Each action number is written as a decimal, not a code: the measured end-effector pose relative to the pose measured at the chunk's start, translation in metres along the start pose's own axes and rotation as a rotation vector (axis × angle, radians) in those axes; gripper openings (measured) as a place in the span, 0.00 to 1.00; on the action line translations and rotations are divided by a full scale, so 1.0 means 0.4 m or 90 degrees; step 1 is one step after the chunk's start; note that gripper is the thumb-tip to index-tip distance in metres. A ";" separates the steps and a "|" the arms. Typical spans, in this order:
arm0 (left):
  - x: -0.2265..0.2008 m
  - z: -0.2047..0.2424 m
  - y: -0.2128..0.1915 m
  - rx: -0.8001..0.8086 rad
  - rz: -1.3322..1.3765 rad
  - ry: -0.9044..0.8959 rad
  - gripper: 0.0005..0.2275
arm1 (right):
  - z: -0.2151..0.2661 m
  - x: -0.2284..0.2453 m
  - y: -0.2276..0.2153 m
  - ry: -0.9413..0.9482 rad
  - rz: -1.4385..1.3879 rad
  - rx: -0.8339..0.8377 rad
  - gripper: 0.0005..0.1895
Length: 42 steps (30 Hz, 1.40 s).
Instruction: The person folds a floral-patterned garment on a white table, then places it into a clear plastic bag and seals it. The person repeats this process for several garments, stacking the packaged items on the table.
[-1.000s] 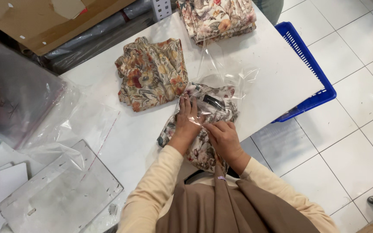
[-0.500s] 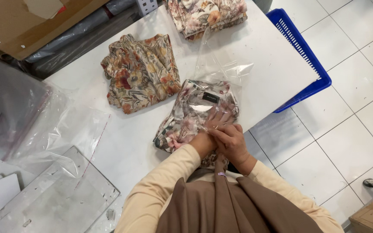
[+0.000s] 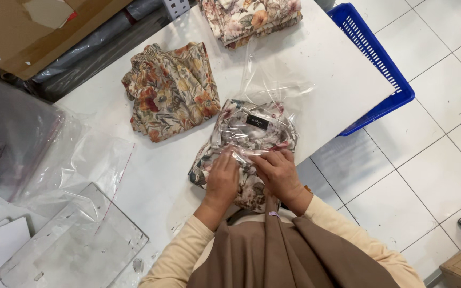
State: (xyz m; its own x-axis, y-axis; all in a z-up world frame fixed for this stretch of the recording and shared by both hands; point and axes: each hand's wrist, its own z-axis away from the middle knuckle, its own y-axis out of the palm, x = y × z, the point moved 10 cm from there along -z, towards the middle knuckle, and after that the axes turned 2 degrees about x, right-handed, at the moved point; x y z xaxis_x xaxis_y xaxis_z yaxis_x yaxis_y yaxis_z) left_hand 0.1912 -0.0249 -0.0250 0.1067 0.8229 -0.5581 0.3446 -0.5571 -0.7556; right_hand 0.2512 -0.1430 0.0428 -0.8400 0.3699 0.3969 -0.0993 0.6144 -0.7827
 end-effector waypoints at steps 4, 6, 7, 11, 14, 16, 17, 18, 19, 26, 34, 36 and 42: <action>0.059 -0.040 0.009 -0.015 -0.023 0.024 0.19 | -0.018 0.024 0.020 -0.022 0.009 0.017 0.17; 0.103 -0.061 0.043 0.007 -0.082 -0.002 0.22 | -0.022 0.033 0.029 -0.035 0.010 0.020 0.16; 0.124 -0.069 0.061 0.018 -0.110 -0.015 0.24 | -0.023 0.037 0.035 -0.042 0.007 0.021 0.16; 0.231 -0.130 0.122 0.093 -0.173 -0.133 0.27 | -0.041 0.055 0.072 -0.068 0.034 0.032 0.16; 0.283 -0.154 0.136 0.136 -0.133 -0.225 0.29 | -0.027 0.053 0.101 -0.058 0.058 0.074 0.18; 0.276 -0.147 0.126 0.149 -0.085 -0.243 0.31 | -0.006 0.039 0.085 -0.044 0.029 0.061 0.20; 0.254 -0.141 0.120 0.161 -0.079 -0.217 0.32 | 0.004 0.028 0.073 -0.037 0.016 0.053 0.22; 0.229 -0.119 0.110 0.175 -0.073 -0.193 0.33 | 0.017 0.016 0.061 -0.025 0.006 0.042 0.20; 0.199 -0.094 0.104 0.188 -0.067 -0.169 0.34 | 0.028 0.003 0.049 -0.013 -0.003 0.030 0.19; 0.015 0.008 0.173 0.213 -0.147 0.052 0.28 | 0.067 -0.025 0.012 -0.024 -0.076 -0.027 0.15; -0.058 0.034 0.318 0.384 -0.204 0.150 0.29 | 0.118 -0.075 -0.012 0.071 -0.046 -0.029 0.10; -0.120 -0.039 0.266 0.213 -0.054 0.209 0.26 | 0.116 -0.077 -0.012 0.053 -0.054 -0.043 0.10; -0.202 -0.095 0.198 0.161 -0.081 0.232 0.26 | 0.120 -0.085 -0.018 0.078 -0.055 -0.071 0.12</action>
State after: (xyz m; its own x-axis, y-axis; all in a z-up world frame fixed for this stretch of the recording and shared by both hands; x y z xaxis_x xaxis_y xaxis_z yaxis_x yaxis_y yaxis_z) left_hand 0.2455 -0.1310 -0.0267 0.4155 0.8467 -0.3323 0.1426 -0.4215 -0.8956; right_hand 0.2548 -0.1933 0.0119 -0.7587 0.3901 0.5217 -0.1037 0.7183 -0.6879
